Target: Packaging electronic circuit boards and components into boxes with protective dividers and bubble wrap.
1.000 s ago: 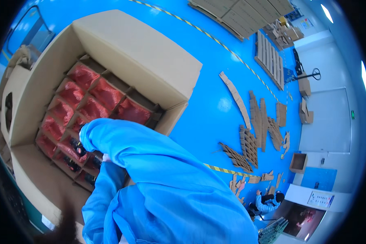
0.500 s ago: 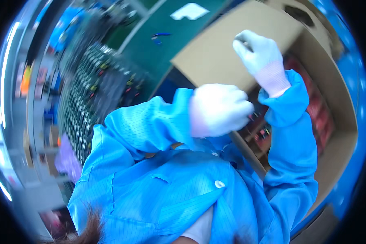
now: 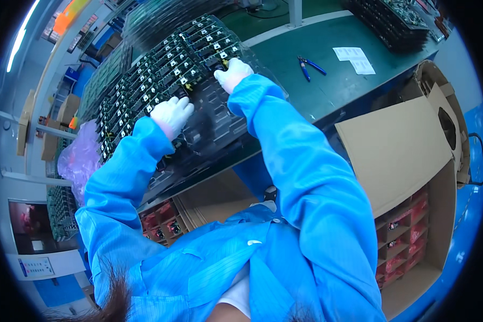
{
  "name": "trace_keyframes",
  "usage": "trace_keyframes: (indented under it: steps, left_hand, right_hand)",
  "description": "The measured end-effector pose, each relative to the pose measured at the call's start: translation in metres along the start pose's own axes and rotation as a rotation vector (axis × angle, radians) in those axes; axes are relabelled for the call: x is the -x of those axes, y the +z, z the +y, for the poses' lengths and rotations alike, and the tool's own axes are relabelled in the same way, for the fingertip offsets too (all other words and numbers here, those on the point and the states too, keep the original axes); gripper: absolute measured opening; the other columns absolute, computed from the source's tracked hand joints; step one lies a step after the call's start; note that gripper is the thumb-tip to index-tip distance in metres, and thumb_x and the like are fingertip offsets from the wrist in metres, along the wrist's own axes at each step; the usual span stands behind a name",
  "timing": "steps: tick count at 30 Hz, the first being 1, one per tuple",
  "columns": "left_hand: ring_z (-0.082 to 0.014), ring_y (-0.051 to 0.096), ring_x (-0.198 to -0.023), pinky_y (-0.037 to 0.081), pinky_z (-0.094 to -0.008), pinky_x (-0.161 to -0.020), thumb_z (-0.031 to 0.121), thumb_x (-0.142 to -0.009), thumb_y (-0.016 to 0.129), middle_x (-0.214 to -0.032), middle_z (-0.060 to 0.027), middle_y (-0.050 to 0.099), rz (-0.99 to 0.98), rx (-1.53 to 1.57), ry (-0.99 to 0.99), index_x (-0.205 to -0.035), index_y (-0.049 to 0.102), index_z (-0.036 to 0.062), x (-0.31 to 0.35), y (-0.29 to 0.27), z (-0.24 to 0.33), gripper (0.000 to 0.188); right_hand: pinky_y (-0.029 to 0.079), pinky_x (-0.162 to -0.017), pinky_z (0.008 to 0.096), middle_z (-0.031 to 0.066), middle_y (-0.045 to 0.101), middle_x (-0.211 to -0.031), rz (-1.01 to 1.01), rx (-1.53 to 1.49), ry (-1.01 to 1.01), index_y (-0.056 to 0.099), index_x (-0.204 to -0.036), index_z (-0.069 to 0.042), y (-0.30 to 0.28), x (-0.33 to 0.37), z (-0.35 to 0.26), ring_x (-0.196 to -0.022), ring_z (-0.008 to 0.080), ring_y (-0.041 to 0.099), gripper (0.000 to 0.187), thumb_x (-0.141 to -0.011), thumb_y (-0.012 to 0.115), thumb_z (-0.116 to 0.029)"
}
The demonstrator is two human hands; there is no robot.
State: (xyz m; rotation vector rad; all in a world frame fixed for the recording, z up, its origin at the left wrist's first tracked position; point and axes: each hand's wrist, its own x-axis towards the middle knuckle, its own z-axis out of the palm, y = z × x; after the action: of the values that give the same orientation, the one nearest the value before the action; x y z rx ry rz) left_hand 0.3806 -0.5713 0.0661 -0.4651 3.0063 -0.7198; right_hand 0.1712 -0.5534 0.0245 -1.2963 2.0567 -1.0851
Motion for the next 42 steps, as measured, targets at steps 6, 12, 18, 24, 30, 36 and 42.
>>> trace_keyframes:
  steps: [6, 12, 18, 24, 30, 36, 42]
  left_hand:
    - [-0.0274, 0.054, -0.063, 0.044, -0.04, -0.044, 0.012, -0.076, 0.047, -0.08, -0.0143, 0.054, -0.064, -0.119, 0.018, -0.074, 0.058, 0.0017, -0.022, 0.05, -0.003, 0.015]
    - [-0.03, 0.058, -0.048, 0.043, -0.0417, -0.034, 0.009, -0.073, 0.047, -0.064, -0.0144, 0.059, -0.338, -0.003, -0.269, -0.066, 0.061, 0.0002, -0.052, 0.072, -0.009, 0.018]
    - [-0.0251, 0.054, -0.058, 0.045, -0.035, -0.042, 0.011, -0.075, 0.047, -0.072, -0.0092, 0.052, -0.153, -0.199, -0.004, -0.07, 0.057, 0.0078, -0.043, 0.036, -0.013, 0.011]
    - [-0.0157, 0.049, -0.065, 0.046, -0.0251, -0.045, 0.011, -0.075, 0.05, -0.082, -0.0022, 0.043, -0.034, -0.635, 0.105, -0.078, 0.048, 0.0156, -0.012, 0.068, -0.049, 0.006]
    - [-0.0264, 0.053, -0.069, 0.048, -0.0356, -0.059, -0.002, -0.071, 0.047, -0.092, -0.0071, 0.049, -0.013, -0.279, 0.026, -0.092, 0.046, 0.0071, -0.05, -0.063, 0.035, 0.023]
    - [-0.0237, 0.051, -0.088, 0.041, -0.0294, -0.08, -0.012, -0.067, 0.049, -0.099, -0.0098, 0.05, 0.123, 0.611, 0.111, -0.101, 0.048, 0.0019, -0.091, -0.213, 0.169, 0.037]
    - [-0.0254, 0.055, -0.082, 0.045, -0.0306, -0.075, -0.007, -0.06, 0.06, -0.096, -0.0142, 0.054, 0.163, 1.238, 0.721, -0.094, 0.055, -0.001, -0.166, -0.262, 0.446, 0.035]
  right_hand:
    - [0.046, -0.077, 0.0361, 0.0186, 0.06, -0.093, 0.081, -0.106, 0.183, 0.056, -0.097, 0.001, 0.034, -0.017, -0.016, -0.086, 0.0338, 0.058, 0.047, -0.065, 0.059, -0.032]
    - [0.046, -0.074, 0.0387, 0.0134, 0.063, -0.086, 0.307, -0.392, 0.146, 0.056, -0.091, -0.005, 0.031, 0.003, -0.021, -0.08, 0.0343, 0.059, 0.032, -0.066, 0.058, -0.025]
    - [0.047, -0.066, 0.0355, 0.015, 0.059, -0.075, 0.5, -0.859, 0.053, 0.055, -0.085, -0.002, -0.011, 0.056, -0.048, -0.067, 0.0299, 0.057, 0.031, -0.064, 0.062, -0.023]
    - [0.046, -0.06, 0.0308, 0.0122, 0.059, -0.073, 0.526, -0.589, -0.022, 0.055, -0.084, -0.001, -0.143, 0.182, -0.012, -0.063, 0.0243, 0.056, 0.03, -0.061, 0.063, -0.017]
    - [0.048, -0.069, 0.0275, 0.0147, 0.06, -0.091, 0.847, -0.047, -0.055, 0.054, -0.102, 0.0, -0.314, 0.376, 0.097, -0.079, 0.021, 0.059, 0.035, -0.073, 0.063, -0.017]
    - [0.044, -0.078, 0.0284, 0.0149, 0.06, -0.094, 0.842, 0.18, 0.4, 0.054, -0.104, 0.004, -0.418, 0.6, 0.238, -0.084, 0.0219, 0.058, 0.032, -0.077, 0.059, -0.013]
    - [0.042, -0.08, 0.0286, 0.0136, 0.058, -0.097, 0.693, 0.042, 0.85, 0.053, -0.103, 0.004, -0.409, 0.719, 0.343, -0.085, 0.0194, 0.053, 0.035, -0.075, 0.059, -0.015]
